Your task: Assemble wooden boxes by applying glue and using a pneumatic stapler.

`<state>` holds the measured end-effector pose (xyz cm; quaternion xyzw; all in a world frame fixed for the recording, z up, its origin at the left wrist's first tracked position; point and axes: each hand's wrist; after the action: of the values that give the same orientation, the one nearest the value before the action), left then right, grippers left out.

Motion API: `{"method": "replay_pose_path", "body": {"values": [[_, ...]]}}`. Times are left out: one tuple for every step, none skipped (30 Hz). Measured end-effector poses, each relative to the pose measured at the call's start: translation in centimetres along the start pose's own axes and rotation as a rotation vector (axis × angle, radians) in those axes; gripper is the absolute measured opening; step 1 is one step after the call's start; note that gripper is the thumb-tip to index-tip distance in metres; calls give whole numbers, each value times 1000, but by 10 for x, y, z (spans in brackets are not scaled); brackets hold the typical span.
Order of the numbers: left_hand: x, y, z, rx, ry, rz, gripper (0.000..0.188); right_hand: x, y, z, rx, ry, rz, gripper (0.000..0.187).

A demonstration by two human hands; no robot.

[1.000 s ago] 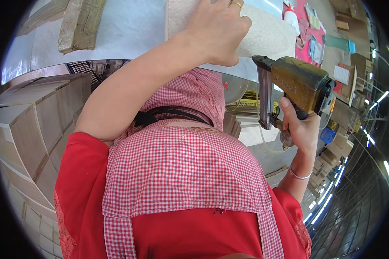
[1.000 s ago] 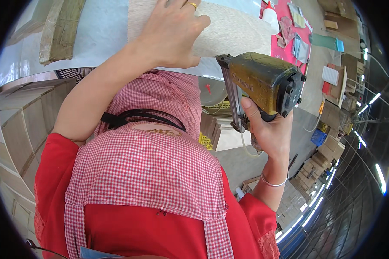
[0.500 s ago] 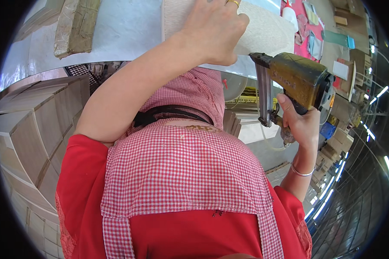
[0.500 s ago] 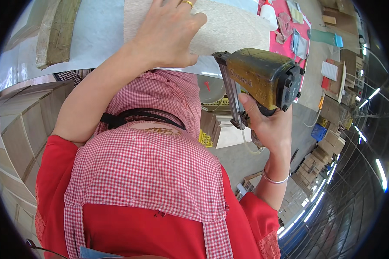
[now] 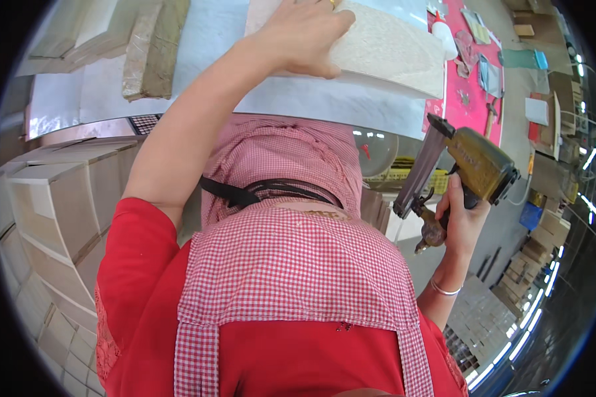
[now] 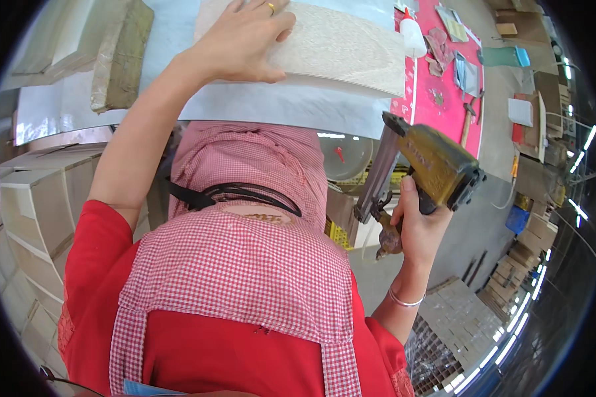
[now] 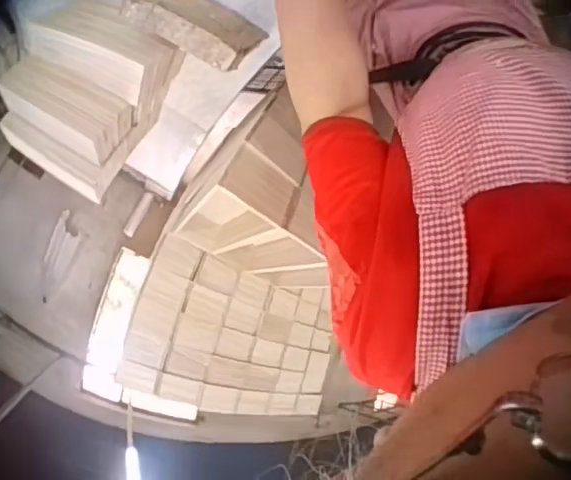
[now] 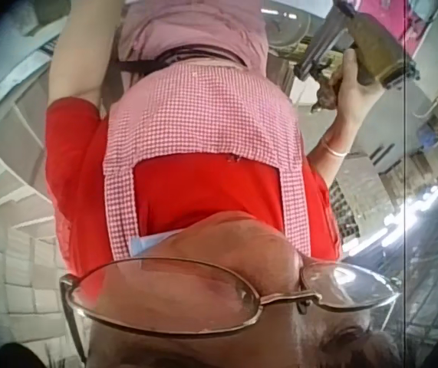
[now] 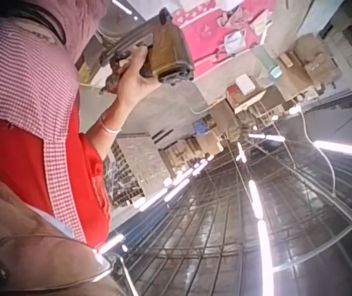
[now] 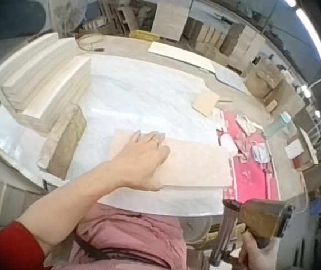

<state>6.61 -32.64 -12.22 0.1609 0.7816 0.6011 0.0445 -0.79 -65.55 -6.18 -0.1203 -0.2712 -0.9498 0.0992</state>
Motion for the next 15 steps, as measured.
{"method": "replay_pose_path", "body": {"values": [[1, -10, 1, -58, -15, -164, 65, 0, 0, -5, -24, 12, 7, 20], [2, -20, 3, -118, -34, -334, 59, 0, -1, -8, -70, 17, -11, 20], [-1, -24, 3, -169, -67, -504, 53, 0, 0, -12, -110, 16, -40, 20], [2, -22, -11, -30, -96, -406, 49, 2, -4, -18, -154, 7, -73, 20], [8, -23, -35, 110, -124, -304, 44, 3, -8, -23, -173, 10, -84, 20], [17, -27, -66, 412, -160, -180, 41, 4, -10, -27, -208, 5, -89, 20], [23, -38, -97, 719, -187, -51, 38, 3, -11, -30, -234, 0, -89, 20], [24, -46, -118, 912, -273, 118, 36, 3, -11, -32, -262, -5, -92, 20], [22, -54, -135, 1102, -364, 295, 34, 2, -12, -35, -269, 1, -104, 20], [20, -59, -150, 1123, -358, 336, 33, 2, -13, -37, -277, 2, -91, 20], [19, -65, -160, 1143, -353, 384, 32, 3, -14, -40, -287, -1, -81, 20], [19, -71, -166, 1135, -364, 389, 32, 4, -14, -42, -294, -3, -68, 21], [18, -77, -170, 1221, -337, 427, 32, 5, -13, -44, -299, 0, -78, 21], [17, -82, -174, 1305, -309, 468, 32, 8, -13, -46, -324, -10, -87, 19], [16, -85, -177, 1389, -277, 507, 32, 10, -12, -48, -349, -18, -93, 18]]}}
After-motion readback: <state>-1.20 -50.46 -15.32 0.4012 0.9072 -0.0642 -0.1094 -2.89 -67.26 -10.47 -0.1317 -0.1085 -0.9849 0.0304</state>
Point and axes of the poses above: each hand's wrist, its own x-axis away from the middle knuckle, its own y-axis out of the back of the hand, z = x × y, and after that the axes turned 10 degrees about z, right-handed
